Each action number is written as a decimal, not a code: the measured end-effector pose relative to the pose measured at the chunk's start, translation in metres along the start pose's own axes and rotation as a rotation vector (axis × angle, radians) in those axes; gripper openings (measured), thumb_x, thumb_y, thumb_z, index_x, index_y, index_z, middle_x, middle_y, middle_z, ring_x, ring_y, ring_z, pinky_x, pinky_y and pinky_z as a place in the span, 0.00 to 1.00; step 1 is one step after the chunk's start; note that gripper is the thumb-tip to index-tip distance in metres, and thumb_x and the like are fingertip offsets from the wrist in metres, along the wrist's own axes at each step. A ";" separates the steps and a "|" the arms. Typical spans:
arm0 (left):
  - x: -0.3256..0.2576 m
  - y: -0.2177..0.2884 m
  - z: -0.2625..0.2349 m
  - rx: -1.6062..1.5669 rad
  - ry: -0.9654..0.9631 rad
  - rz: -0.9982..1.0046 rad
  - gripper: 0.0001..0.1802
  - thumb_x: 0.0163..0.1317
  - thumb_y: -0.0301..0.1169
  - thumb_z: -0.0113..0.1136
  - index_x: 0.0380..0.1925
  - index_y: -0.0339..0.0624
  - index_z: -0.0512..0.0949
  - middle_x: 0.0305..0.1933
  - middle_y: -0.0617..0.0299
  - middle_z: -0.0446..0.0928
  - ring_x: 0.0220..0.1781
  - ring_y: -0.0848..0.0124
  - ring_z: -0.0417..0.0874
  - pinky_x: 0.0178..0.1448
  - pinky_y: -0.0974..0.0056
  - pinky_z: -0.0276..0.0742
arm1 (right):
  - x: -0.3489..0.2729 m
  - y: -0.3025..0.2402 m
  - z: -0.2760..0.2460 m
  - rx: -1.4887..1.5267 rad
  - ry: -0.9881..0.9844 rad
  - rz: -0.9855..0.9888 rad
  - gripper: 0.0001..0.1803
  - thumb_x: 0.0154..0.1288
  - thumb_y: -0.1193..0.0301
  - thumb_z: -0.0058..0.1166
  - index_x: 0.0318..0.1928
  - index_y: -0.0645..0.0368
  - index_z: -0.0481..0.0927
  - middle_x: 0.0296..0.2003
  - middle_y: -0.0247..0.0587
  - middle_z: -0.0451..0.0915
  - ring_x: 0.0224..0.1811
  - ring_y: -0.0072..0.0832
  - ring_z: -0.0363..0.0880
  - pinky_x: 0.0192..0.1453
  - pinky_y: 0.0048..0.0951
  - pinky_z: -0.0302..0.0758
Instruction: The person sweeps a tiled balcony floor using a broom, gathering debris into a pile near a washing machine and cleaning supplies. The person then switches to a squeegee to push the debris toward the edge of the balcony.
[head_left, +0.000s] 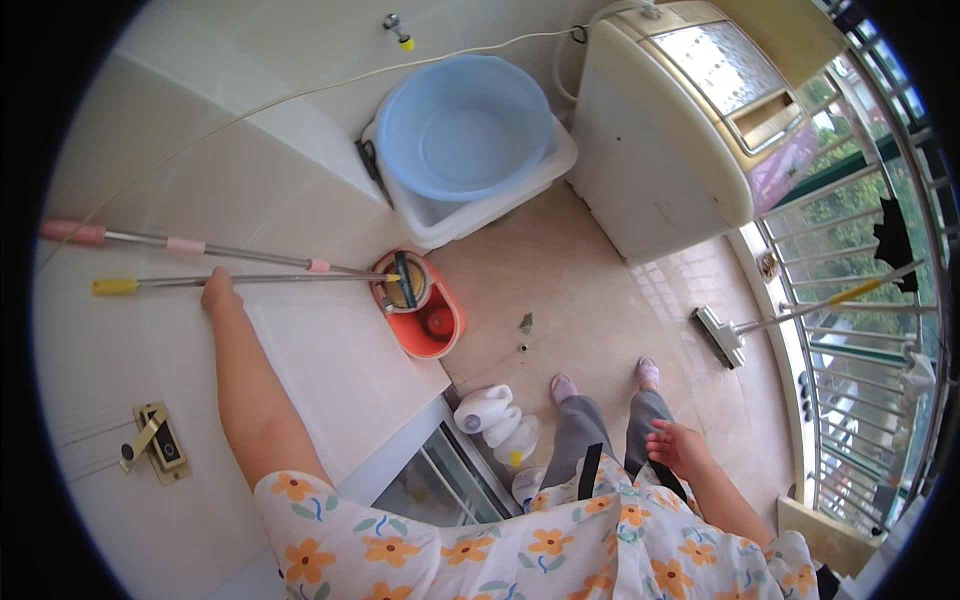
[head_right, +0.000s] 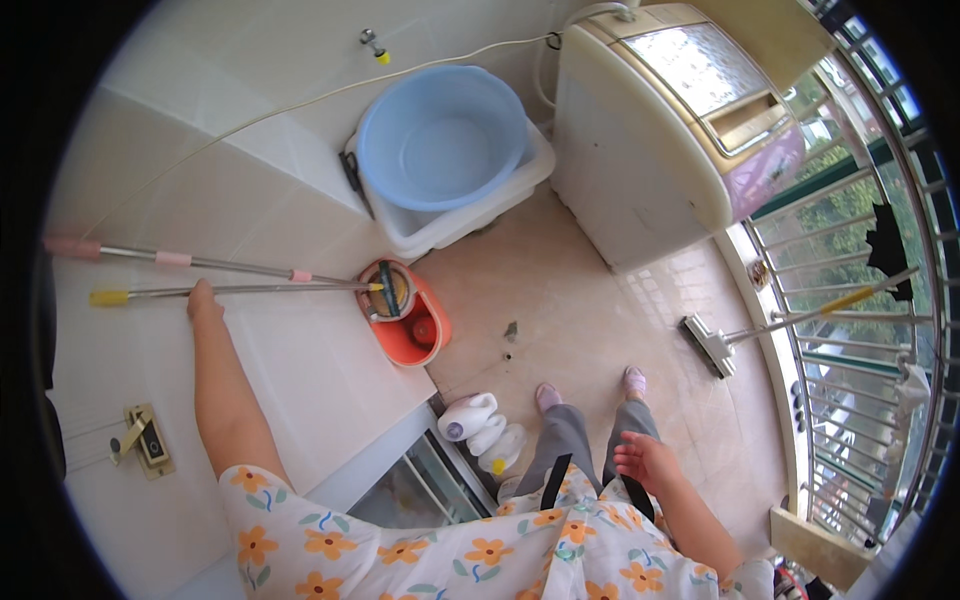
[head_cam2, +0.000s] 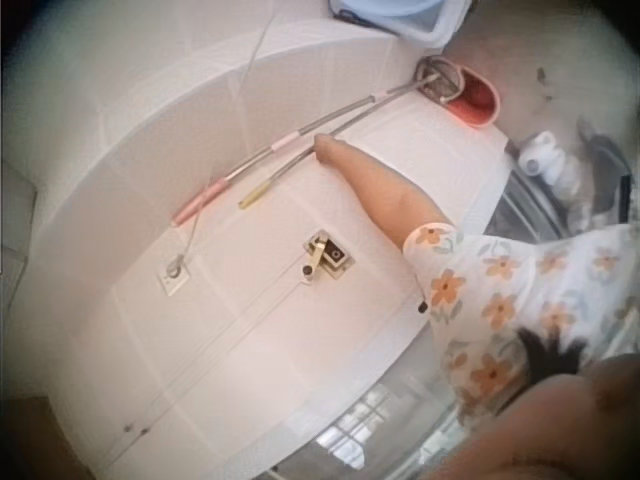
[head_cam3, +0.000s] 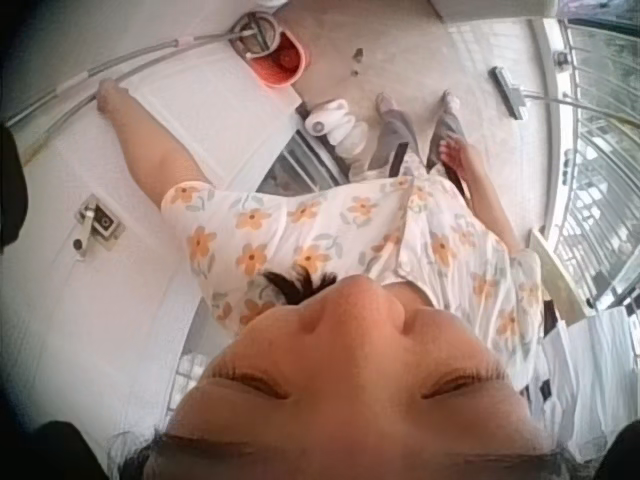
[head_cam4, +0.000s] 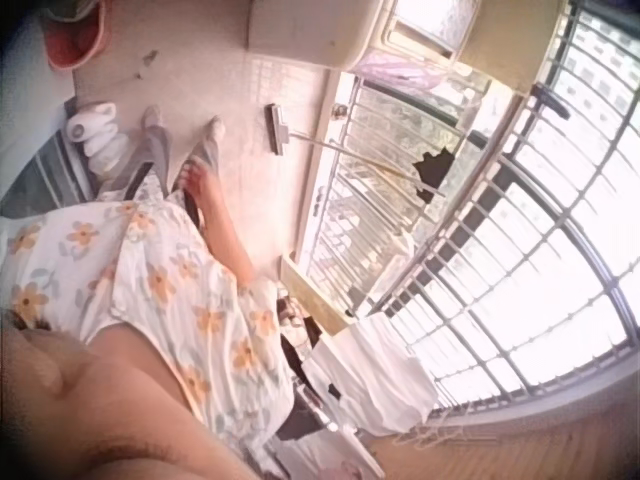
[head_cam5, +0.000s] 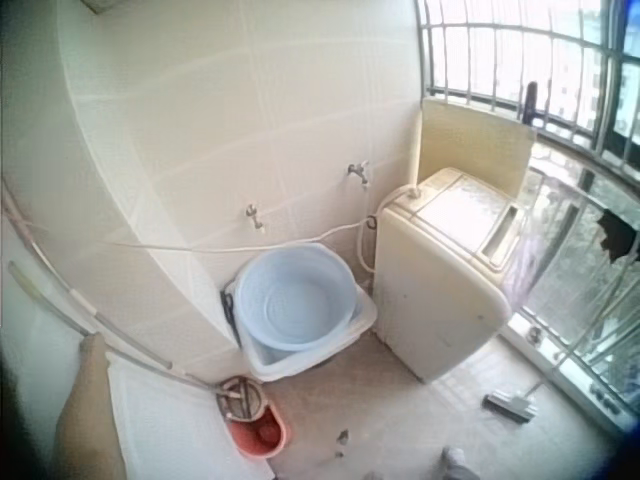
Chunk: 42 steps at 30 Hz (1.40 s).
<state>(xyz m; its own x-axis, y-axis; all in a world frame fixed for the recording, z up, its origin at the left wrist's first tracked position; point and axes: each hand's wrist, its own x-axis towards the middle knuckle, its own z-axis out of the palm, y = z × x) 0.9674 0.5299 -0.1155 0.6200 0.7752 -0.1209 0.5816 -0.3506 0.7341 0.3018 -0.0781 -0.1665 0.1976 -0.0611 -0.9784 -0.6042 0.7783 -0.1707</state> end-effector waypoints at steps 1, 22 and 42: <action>-0.004 -0.001 0.002 0.011 0.033 0.002 0.28 0.53 0.39 0.58 0.45 0.22 0.76 0.47 0.46 0.80 0.48 0.60 0.81 0.51 0.60 0.77 | -0.002 -0.003 -0.002 -0.010 0.010 0.003 0.17 0.72 0.66 0.43 0.57 0.58 0.71 0.37 0.43 0.80 0.36 0.31 0.81 0.39 0.33 0.81; -0.746 -0.249 -0.064 -0.251 -1.311 -0.219 0.05 0.69 0.24 0.50 0.43 0.37 0.72 0.34 0.56 0.79 0.33 0.69 0.80 0.42 0.64 0.80 | -0.035 -0.182 -0.397 -1.429 1.018 -0.626 0.22 0.55 0.64 0.62 0.50 0.58 0.78 0.49 0.48 0.75 0.55 0.44 0.73 0.58 0.40 0.73; -1.060 -0.334 -0.168 0.094 -0.983 -0.308 0.11 0.69 0.27 0.50 0.49 0.37 0.73 0.37 0.55 0.80 0.35 0.67 0.82 0.42 0.64 0.81 | 0.038 -0.569 -0.679 -2.525 1.814 -0.650 0.18 0.70 0.64 0.40 0.53 0.49 0.80 0.56 0.35 0.77 0.73 0.38 0.58 0.79 0.59 0.27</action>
<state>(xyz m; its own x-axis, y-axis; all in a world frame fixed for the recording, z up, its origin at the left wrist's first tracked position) 0.0275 -0.0863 -0.1204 0.5690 0.0820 -0.8182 0.8007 -0.2821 0.5286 0.1290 -0.9480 -0.1863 0.8628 -0.5014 -0.0644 -0.1300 -0.3432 0.9302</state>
